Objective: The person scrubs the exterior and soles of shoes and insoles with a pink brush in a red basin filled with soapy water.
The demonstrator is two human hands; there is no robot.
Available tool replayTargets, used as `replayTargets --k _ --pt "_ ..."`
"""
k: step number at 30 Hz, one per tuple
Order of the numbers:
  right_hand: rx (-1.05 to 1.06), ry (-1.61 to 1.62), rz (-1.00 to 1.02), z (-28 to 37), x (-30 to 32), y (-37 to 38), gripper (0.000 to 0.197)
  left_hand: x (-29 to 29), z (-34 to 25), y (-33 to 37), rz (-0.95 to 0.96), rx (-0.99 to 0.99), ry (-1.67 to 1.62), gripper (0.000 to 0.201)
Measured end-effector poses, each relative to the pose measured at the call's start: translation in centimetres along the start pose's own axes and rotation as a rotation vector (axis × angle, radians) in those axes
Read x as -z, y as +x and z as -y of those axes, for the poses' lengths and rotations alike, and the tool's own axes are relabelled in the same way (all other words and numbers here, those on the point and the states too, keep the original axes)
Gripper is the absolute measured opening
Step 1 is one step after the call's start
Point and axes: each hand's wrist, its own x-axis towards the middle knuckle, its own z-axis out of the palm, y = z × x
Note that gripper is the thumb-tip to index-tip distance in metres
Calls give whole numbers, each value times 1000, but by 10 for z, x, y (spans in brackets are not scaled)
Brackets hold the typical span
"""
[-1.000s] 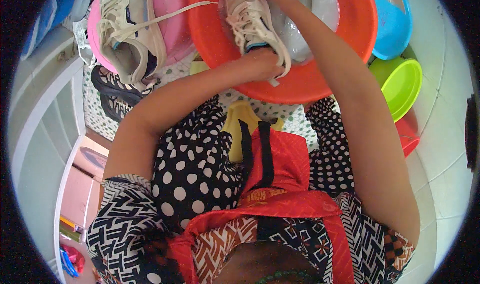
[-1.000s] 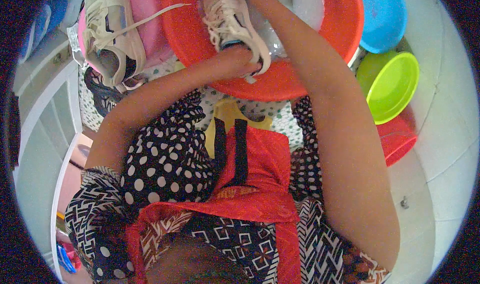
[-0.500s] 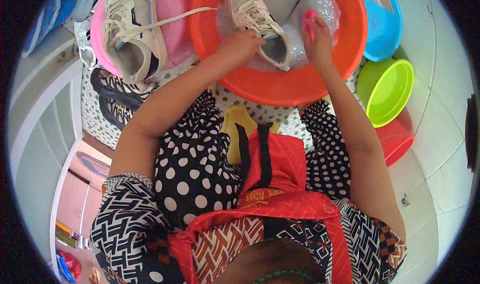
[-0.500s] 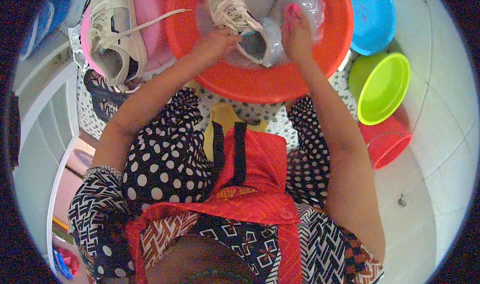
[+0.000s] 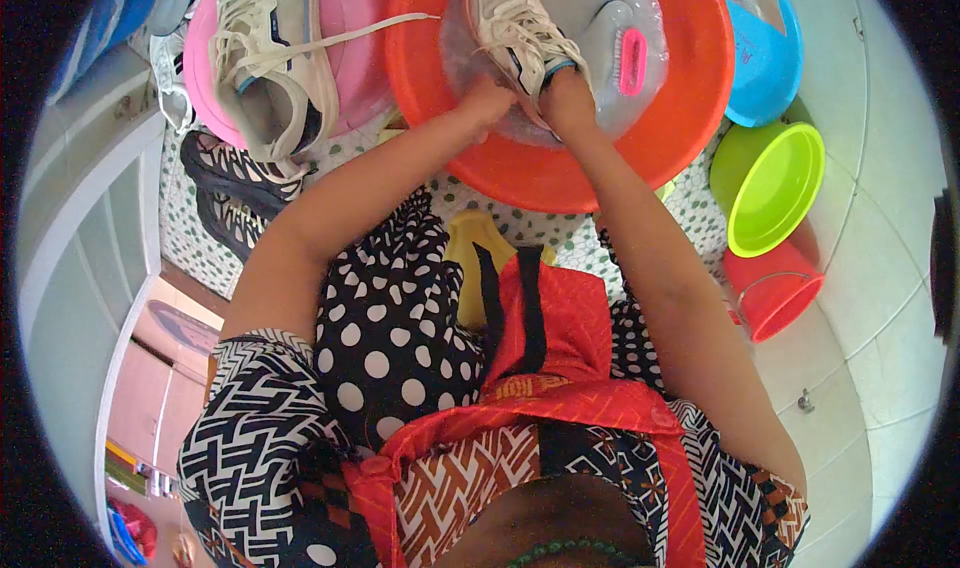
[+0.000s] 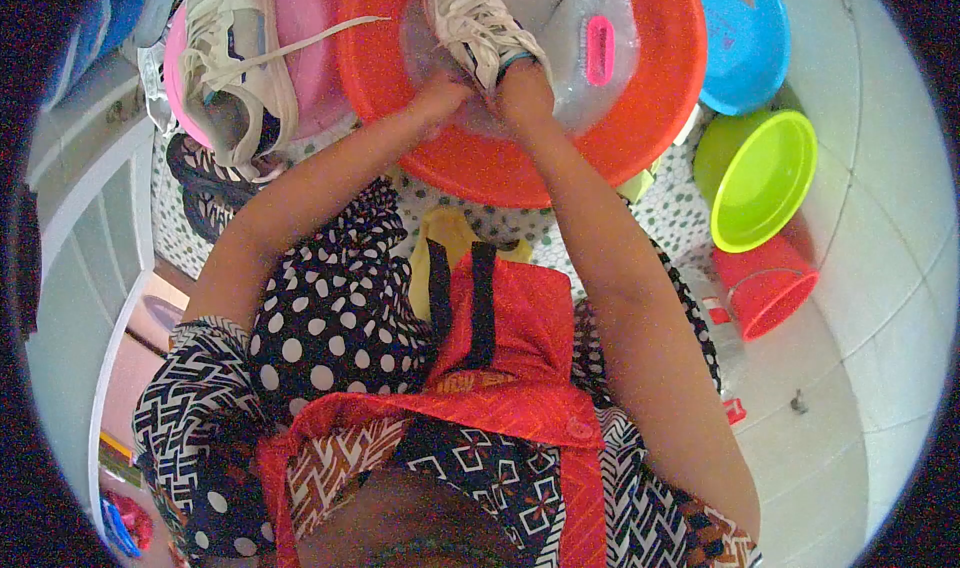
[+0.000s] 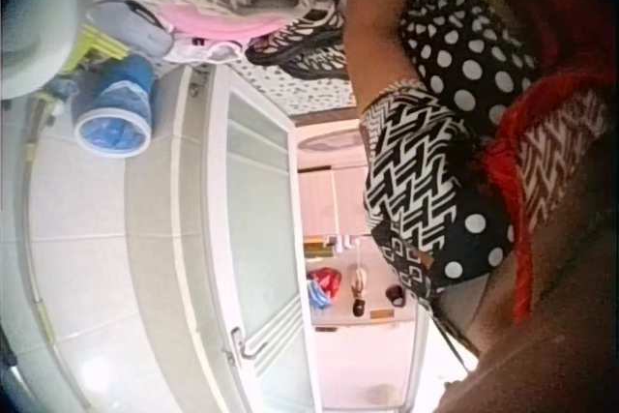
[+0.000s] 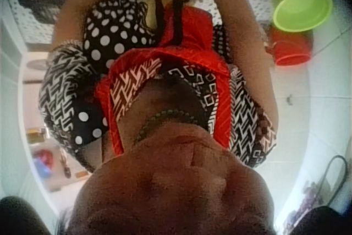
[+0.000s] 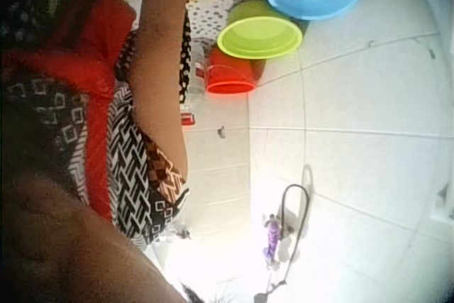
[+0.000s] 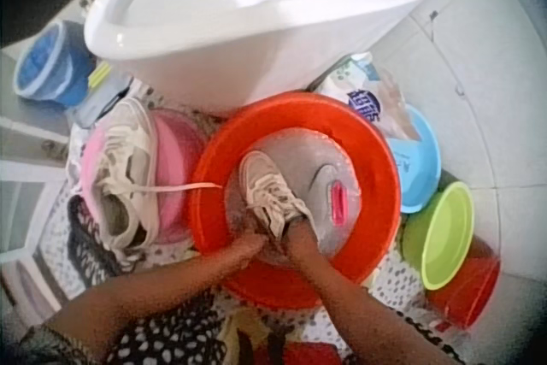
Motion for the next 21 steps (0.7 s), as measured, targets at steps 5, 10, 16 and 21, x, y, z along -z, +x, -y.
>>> replayTargets --k 5,10,16,21 --pt "-145 -135 88 12 14 14 20 7 36 14 133 431 -235 32" --pt "-74 -305 53 6 31 9 18 -5 23 3 245 227 -404 28" --pt "4 -222 207 18 37 1 22 9 2 -5 226 216 -487 58" --pt "37 -88 179 33 24 4 31 19 19 -2 -76 -180 -111 111"
